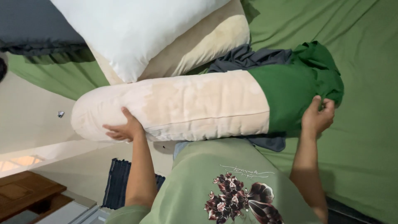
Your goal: The person is putting a green pillowcase onto a long bolster pillow on a bed, adjusting the fabric as they pull it along the length of the pillow.
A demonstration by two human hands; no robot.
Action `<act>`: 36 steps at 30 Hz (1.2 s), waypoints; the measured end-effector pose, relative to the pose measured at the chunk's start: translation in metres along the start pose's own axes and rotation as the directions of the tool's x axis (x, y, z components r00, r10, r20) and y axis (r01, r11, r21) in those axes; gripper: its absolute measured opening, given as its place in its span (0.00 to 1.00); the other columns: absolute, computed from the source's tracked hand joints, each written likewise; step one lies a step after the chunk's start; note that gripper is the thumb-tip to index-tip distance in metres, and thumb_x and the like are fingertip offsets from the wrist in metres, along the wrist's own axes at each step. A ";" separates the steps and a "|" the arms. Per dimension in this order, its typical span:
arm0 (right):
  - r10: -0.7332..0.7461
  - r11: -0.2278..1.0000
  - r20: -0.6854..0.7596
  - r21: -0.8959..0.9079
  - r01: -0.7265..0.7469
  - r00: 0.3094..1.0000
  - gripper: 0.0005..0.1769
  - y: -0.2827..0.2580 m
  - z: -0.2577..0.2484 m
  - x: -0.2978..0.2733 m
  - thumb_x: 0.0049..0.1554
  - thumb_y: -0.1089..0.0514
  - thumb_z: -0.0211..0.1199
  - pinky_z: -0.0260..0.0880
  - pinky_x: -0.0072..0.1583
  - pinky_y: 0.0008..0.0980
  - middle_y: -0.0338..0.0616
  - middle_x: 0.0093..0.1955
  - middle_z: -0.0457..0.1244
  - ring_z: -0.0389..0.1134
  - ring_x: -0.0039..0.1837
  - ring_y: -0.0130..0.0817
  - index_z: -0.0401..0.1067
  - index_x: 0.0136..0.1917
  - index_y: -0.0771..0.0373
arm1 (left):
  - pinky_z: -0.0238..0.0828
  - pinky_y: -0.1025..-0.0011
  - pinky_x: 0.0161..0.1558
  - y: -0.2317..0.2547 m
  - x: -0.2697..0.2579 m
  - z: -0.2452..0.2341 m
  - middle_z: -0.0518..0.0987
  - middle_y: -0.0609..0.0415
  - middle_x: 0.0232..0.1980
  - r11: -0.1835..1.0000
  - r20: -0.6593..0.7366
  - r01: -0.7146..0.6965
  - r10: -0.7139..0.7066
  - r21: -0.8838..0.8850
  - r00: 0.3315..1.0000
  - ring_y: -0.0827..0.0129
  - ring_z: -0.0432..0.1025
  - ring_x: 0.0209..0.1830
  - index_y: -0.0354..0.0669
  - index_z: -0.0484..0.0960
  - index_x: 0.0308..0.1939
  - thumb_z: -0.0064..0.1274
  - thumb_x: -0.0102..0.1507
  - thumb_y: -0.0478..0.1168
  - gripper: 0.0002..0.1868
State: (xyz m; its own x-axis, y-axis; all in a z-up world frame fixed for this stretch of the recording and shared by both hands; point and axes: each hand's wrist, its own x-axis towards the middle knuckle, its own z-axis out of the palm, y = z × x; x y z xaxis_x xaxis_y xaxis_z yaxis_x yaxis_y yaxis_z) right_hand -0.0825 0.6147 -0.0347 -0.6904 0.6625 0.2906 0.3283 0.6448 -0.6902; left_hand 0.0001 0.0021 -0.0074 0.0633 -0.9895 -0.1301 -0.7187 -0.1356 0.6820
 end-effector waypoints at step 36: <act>0.007 0.950 0.618 -0.249 0.188 0.786 0.48 -0.081 0.062 0.064 0.57 0.20 0.70 0.67 0.60 0.63 0.69 0.58 0.67 0.67 0.63 0.68 0.68 0.68 0.63 | 0.57 0.47 0.74 0.019 -0.132 -0.030 0.70 0.44 0.72 0.356 0.863 0.829 -0.103 -0.432 0.494 0.50 0.65 0.72 0.49 0.68 0.73 0.55 0.51 0.76 0.54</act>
State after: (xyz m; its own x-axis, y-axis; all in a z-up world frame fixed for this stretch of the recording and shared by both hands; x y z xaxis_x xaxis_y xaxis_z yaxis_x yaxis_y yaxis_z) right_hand -0.1932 0.5810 -0.0008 -0.9389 0.2899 -0.1856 0.3431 0.8319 -0.4361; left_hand -0.0011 0.1282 0.0441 -0.4920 -0.4318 -0.7560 0.0958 -0.8899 0.4460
